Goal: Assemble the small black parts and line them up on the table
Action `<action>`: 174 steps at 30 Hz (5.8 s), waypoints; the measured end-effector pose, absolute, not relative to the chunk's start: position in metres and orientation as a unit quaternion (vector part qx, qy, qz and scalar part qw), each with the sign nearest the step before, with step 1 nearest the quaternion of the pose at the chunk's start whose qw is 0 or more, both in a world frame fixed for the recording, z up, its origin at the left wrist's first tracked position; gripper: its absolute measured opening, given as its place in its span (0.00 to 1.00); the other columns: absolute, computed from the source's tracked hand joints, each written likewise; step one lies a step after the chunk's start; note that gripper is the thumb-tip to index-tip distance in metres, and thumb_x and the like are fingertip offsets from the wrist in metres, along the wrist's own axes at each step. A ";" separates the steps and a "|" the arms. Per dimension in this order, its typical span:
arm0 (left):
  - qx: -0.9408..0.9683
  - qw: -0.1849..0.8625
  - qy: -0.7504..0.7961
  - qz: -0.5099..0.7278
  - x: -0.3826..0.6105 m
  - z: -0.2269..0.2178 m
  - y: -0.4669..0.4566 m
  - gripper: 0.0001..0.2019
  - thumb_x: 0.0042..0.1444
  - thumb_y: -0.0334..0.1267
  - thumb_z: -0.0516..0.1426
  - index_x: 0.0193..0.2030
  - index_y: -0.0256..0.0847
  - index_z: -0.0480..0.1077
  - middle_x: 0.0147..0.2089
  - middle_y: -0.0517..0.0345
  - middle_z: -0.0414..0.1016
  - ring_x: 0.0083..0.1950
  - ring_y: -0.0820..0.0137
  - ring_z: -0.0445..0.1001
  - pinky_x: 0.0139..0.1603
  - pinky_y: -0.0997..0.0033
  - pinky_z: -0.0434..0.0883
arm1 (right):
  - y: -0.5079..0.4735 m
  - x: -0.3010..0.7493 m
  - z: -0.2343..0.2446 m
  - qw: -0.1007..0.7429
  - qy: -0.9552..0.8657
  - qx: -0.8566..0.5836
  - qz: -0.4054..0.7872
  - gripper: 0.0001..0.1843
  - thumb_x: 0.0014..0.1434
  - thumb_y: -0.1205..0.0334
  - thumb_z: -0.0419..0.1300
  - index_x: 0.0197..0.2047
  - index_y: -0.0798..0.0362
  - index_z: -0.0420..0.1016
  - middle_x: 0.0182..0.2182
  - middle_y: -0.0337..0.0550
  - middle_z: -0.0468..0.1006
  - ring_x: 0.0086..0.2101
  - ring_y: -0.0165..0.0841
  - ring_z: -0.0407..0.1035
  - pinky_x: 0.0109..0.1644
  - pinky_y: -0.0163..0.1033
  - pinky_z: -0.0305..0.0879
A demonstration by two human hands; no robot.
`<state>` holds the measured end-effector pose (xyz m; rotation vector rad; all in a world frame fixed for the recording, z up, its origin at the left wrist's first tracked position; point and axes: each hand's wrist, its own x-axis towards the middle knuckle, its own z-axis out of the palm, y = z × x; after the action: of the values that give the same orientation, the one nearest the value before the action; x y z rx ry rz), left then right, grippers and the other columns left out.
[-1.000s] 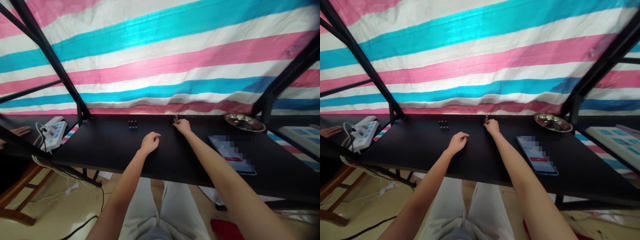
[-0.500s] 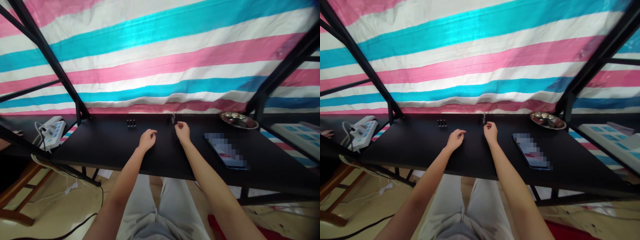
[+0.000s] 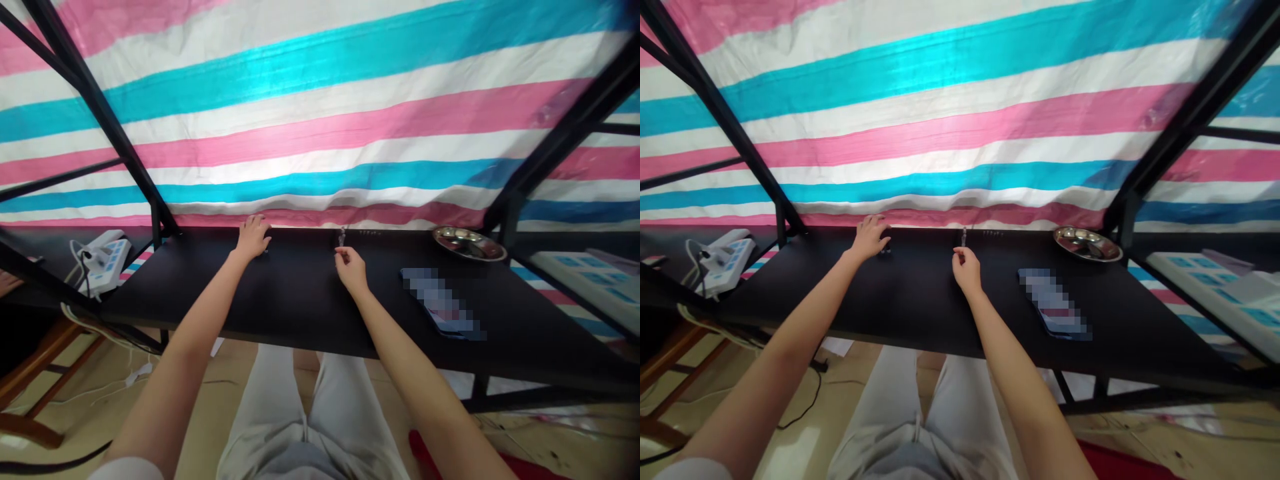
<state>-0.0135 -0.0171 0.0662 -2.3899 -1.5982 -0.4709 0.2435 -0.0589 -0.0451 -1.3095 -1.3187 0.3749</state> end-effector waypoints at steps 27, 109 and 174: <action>-0.838 -0.010 -0.440 -0.322 0.041 0.033 -0.026 0.07 0.59 0.37 0.50 0.36 0.39 0.68 0.37 0.56 0.74 0.41 0.68 0.69 0.51 0.61 0.55 | -0.063 0.239 -0.042 0.553 -0.617 -0.522 0.204 0.17 0.55 0.50 0.52 0.39 0.53 0.71 0.33 0.46 0.74 0.27 0.32 0.65 0.34 0.40 0.65; -0.716 -0.189 -0.481 -0.469 0.054 -0.034 -0.066 0.08 0.59 0.40 0.49 0.40 0.40 0.66 0.32 0.58 0.74 0.26 0.75 0.70 0.31 0.76 0.65 | -0.079 0.228 -0.035 0.433 -0.751 -0.486 0.113 0.14 0.58 0.54 0.51 0.41 0.50 0.73 0.36 0.44 0.72 0.26 0.30 0.64 0.34 0.39 0.64; -0.739 -0.258 -0.445 -0.434 0.055 -0.027 -0.070 0.06 0.51 0.34 0.53 0.36 0.38 0.67 0.30 0.62 0.70 0.18 0.83 0.58 0.24 0.79 0.59 | -0.035 0.256 -0.038 0.355 -0.583 -0.723 0.103 0.12 0.53 0.56 0.55 0.34 0.54 0.75 0.32 0.46 0.77 0.34 0.35 0.70 0.38 0.37 0.62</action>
<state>0.0549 -0.0705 -0.0269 -2.8037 -1.6888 -1.6468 0.2558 -0.0355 -0.0384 -1.8697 -1.5073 0.2662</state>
